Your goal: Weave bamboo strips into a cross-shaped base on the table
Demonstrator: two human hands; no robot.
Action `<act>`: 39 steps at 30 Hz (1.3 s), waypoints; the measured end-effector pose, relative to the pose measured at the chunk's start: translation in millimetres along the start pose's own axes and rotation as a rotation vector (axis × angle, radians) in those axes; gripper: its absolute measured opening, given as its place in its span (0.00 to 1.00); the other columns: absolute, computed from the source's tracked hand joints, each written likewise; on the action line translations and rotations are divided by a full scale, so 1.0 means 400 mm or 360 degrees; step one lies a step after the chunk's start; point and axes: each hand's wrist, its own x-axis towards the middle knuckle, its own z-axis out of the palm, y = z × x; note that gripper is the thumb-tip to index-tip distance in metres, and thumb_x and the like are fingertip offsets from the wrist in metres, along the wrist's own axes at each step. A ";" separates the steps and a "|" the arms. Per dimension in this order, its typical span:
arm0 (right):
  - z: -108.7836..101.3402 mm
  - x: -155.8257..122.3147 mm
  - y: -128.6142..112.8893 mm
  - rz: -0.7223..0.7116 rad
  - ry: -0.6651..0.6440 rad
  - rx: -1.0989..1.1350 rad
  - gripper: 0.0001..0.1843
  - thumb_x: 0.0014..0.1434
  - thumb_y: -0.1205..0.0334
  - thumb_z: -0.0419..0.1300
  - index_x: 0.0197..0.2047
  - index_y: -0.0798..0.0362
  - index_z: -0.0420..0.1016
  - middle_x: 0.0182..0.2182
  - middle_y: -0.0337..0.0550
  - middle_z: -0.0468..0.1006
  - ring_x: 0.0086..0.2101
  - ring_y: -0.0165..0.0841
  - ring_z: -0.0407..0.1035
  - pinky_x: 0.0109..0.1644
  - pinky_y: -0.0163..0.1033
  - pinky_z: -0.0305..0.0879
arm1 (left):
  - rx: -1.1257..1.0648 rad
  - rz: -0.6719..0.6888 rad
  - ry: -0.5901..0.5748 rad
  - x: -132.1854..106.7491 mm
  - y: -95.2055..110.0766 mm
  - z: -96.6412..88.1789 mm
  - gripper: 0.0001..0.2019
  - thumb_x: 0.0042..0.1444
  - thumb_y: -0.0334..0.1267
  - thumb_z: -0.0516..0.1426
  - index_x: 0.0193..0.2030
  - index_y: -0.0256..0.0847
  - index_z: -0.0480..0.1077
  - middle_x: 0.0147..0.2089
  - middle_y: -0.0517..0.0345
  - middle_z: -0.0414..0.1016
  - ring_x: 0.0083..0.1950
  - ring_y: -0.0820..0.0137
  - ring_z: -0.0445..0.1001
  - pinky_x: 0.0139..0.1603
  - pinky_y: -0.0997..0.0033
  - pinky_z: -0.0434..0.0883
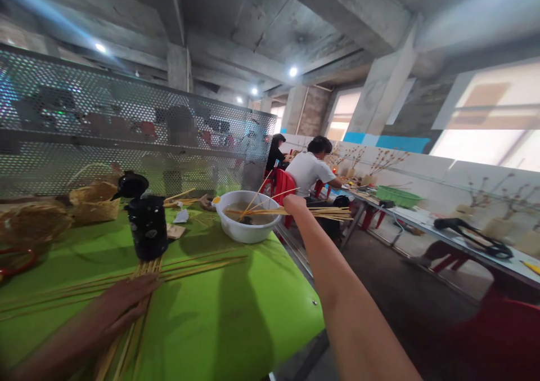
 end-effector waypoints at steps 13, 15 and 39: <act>-0.064 0.006 0.024 -0.0140 -0.0008 -0.0086 0.13 0.65 0.58 0.64 0.50 0.48 0.85 0.50 0.50 0.85 0.49 0.43 0.76 0.54 0.42 0.65 | 0.0069 -0.0026 -0.0047 0.006 0.045 -0.049 0.25 0.70 0.57 0.52 0.69 0.53 0.69 0.71 0.63 0.68 0.69 0.57 0.72 0.70 0.51 0.67; -0.076 0.002 0.023 -0.0177 0.0010 -0.0083 0.14 0.67 0.57 0.61 0.51 0.48 0.85 0.51 0.50 0.84 0.50 0.42 0.76 0.53 0.41 0.65 | 0.0025 -0.0060 -0.0069 0.009 0.043 -0.047 0.25 0.70 0.56 0.52 0.69 0.54 0.69 0.71 0.63 0.68 0.69 0.57 0.71 0.71 0.51 0.66; -0.298 -0.207 0.035 -0.0365 0.0266 -0.0161 0.12 0.64 0.59 0.62 0.46 0.48 0.87 0.39 0.46 0.87 0.40 0.38 0.78 0.41 0.35 0.63 | -0.0426 -0.0288 0.0098 0.018 0.080 -0.099 0.21 0.66 0.56 0.52 0.61 0.63 0.77 0.66 0.69 0.74 0.67 0.60 0.74 0.72 0.56 0.63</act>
